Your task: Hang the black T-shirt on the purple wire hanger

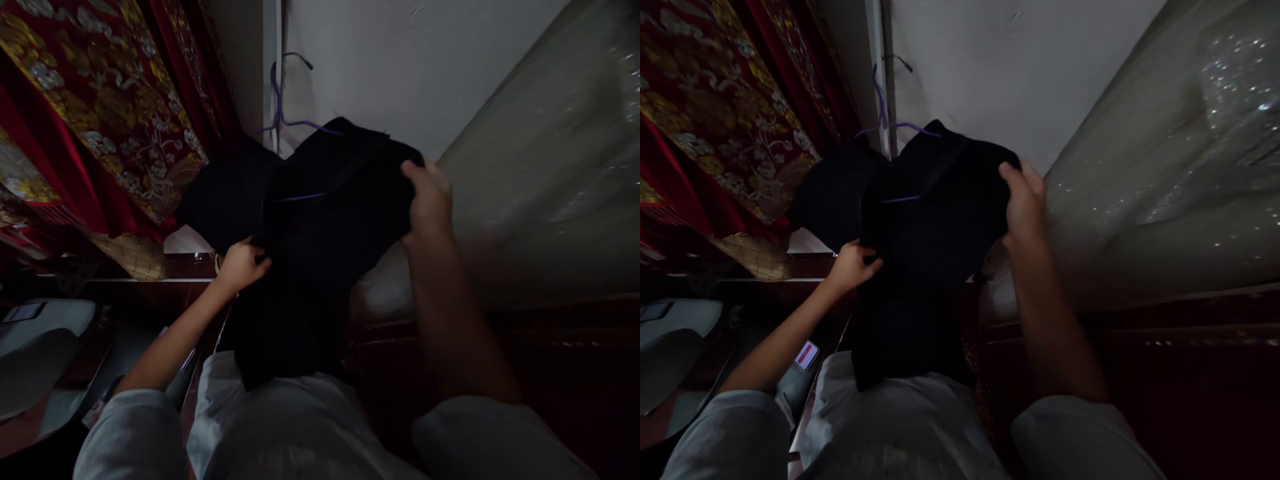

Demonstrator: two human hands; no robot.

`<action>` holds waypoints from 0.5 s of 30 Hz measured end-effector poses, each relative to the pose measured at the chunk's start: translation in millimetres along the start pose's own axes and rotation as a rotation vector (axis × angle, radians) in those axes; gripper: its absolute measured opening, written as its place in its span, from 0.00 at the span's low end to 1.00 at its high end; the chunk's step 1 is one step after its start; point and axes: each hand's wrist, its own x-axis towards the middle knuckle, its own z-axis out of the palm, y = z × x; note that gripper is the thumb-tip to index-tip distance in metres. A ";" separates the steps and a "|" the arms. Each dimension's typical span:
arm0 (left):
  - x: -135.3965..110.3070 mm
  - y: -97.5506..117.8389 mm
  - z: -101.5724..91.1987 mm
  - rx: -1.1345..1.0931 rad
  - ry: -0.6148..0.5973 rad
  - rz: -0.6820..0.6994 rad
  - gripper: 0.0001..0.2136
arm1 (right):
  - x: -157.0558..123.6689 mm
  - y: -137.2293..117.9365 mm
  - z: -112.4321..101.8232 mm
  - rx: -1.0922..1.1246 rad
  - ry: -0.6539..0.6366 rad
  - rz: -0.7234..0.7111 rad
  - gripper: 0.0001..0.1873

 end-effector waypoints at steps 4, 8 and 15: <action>-20.4 8.9 21.2 -0.236 0.153 -0.066 0.13 | -39.2 8.0 2.3 0.022 0.243 -0.175 0.22; -29.6 19.7 40.9 -0.450 0.392 -0.122 0.13 | -110.5 23.3 21.2 0.025 0.468 -0.218 0.16; -39.6 31.4 83.4 -1.005 0.700 -0.242 0.30 | -184.0 45.7 62.6 0.235 -0.300 0.348 0.14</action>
